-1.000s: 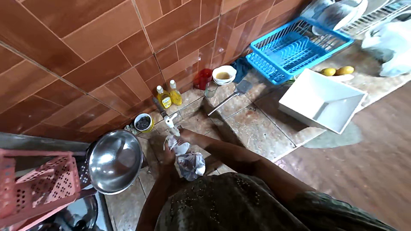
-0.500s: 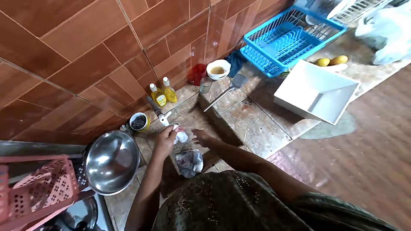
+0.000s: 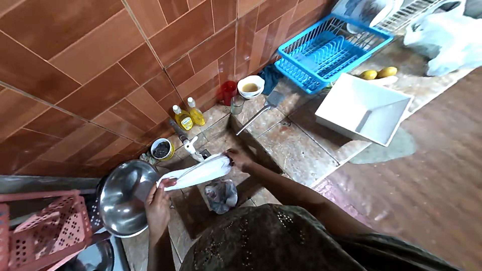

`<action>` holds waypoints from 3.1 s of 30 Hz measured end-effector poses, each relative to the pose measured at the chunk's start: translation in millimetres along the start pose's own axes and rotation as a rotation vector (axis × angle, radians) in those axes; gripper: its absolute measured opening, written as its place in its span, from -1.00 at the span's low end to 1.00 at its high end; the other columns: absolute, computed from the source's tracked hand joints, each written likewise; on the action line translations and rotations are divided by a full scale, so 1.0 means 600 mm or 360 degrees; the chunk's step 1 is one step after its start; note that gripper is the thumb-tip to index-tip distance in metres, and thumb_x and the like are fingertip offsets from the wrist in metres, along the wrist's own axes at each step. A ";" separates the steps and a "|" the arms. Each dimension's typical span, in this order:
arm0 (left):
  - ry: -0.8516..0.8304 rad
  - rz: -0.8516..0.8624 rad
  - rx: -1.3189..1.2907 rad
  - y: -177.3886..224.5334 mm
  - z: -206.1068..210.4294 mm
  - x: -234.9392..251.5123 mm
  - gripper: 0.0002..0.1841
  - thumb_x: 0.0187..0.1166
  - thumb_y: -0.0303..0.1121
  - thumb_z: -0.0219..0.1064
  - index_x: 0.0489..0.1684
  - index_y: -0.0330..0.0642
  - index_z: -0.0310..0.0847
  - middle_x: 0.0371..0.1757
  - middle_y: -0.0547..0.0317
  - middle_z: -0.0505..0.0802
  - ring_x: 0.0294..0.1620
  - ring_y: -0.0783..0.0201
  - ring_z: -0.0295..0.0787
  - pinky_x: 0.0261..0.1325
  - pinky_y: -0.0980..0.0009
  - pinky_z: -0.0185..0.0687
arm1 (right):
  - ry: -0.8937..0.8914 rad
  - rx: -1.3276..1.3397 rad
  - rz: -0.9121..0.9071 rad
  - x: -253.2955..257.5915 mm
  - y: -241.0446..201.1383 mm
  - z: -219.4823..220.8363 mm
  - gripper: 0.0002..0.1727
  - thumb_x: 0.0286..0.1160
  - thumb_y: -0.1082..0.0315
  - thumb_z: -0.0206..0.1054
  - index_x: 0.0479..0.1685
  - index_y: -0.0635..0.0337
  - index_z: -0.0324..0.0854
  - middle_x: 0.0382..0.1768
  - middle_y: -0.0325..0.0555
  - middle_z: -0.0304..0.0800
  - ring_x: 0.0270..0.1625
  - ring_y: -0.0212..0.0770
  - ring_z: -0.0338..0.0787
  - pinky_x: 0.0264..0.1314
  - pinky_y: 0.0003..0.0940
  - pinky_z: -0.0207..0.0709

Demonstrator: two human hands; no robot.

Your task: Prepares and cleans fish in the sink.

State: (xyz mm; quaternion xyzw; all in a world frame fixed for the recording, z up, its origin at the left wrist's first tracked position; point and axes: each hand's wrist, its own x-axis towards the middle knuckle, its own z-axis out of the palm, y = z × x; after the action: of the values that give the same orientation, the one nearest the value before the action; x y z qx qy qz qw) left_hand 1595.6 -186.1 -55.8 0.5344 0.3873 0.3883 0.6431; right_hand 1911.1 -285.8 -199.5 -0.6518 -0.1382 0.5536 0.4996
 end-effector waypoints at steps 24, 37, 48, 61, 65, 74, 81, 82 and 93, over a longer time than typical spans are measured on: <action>-0.0457 0.0112 0.1456 -0.124 0.171 0.083 -0.77 0.61 -0.40 0.29 0.05 -0.27 0.81 0.00 -0.03 0.92 0.08 0.13 0.87 0.31 0.06 0.70 | -0.0636 -0.1037 -0.0774 -0.049 -0.059 0.084 -0.18 0.42 0.23 0.50 0.70 0.31 0.29 0.64 0.27 0.41 0.67 0.14 0.44 0.75 0.11 0.25; -0.0484 0.0239 0.1459 -0.099 0.158 0.063 -0.79 0.56 -0.28 0.45 -0.14 -0.27 0.82 -0.09 0.04 0.88 -0.08 0.26 0.84 0.14 0.23 0.76 | -0.0825 -0.0790 -0.0630 -0.043 -0.091 0.014 -0.72 0.56 0.31 0.45 0.07 0.35 0.73 0.05 0.04 0.82 0.08 -0.25 0.79 0.29 -0.25 0.64; -0.0906 0.0191 0.1589 -0.059 0.211 0.079 -0.81 0.55 -0.34 0.42 -0.08 -0.27 0.84 0.11 -0.01 0.83 0.10 0.19 0.80 0.28 0.20 0.71 | -0.0535 -0.1235 -0.1340 -0.079 -0.131 -0.048 -0.91 0.36 0.36 0.54 -0.39 0.19 0.83 -0.18 -0.12 0.85 0.16 -0.06 0.70 0.33 -0.03 0.52; -0.0983 0.0519 0.1543 -0.035 0.301 0.061 -0.83 0.51 -0.29 0.48 -0.20 -0.22 0.84 -0.07 0.08 0.84 -0.12 0.21 0.80 0.08 0.16 0.76 | -0.0183 -0.1026 -0.1444 -0.164 -0.142 -0.132 -0.92 0.34 0.39 0.53 -0.27 0.16 0.87 0.00 -0.14 0.85 0.23 -0.16 0.72 0.40 -0.11 0.56; -0.0988 0.0563 0.1632 -0.032 0.314 0.054 -0.71 0.66 -0.35 0.34 0.27 -0.14 0.79 0.09 0.01 0.88 0.05 0.10 0.87 0.21 0.02 0.76 | -0.0108 -0.1016 -0.1502 -0.176 -0.144 -0.143 -0.88 0.37 0.43 0.47 -0.19 0.26 0.84 0.01 0.00 0.86 0.24 -0.08 0.74 0.41 -0.08 0.56; -0.0893 0.0689 0.1519 -0.032 0.302 0.045 -0.79 0.64 -0.38 0.33 0.04 -0.19 0.87 0.07 0.04 0.90 0.08 0.15 0.87 0.24 0.09 0.75 | -0.0043 -0.0656 -0.1390 -0.212 -0.141 -0.193 -0.91 0.39 0.43 0.47 -0.25 0.23 0.86 0.02 -0.14 0.85 0.17 -0.30 0.77 0.33 -0.30 0.67; -0.0958 0.0630 0.1371 -0.018 0.324 0.042 -0.78 0.47 -0.30 0.54 -0.17 -0.28 0.80 -0.10 0.03 0.86 -0.13 0.23 0.83 0.07 0.22 0.78 | 0.0026 -0.0622 -0.1464 -0.221 -0.142 -0.204 -0.89 0.40 0.39 0.45 -0.23 0.21 0.86 0.05 -0.14 0.85 0.20 -0.27 0.77 0.34 -0.25 0.67; -0.0962 0.0614 0.1371 -0.018 0.326 0.043 -0.79 0.45 -0.30 0.56 -0.19 -0.28 0.79 -0.12 0.03 0.85 -0.15 0.23 0.82 0.05 0.22 0.79 | 0.0068 -0.0677 -0.1496 -0.219 -0.139 -0.204 -0.89 0.42 0.38 0.45 -0.23 0.20 0.86 0.04 -0.13 0.85 0.20 -0.25 0.78 0.34 -0.23 0.67; -0.1036 0.0700 0.1186 0.003 0.355 0.046 -0.81 0.51 -0.36 0.51 -0.05 -0.25 0.81 -0.09 0.07 0.87 -0.13 0.33 0.84 0.06 0.36 0.80 | 0.0031 -0.0606 -0.1490 -0.232 -0.157 -0.197 -0.89 0.37 0.42 0.45 -0.22 0.21 0.85 0.05 -0.14 0.83 0.18 -0.29 0.77 0.29 -0.31 0.68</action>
State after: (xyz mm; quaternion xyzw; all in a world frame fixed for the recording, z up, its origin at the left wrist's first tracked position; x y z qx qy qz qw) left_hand 1800.9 -242.7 -28.7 0.8875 0.1586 0.1645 0.4002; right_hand 1999.5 -403.3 -55.7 -0.6047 -0.5094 0.2291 0.5678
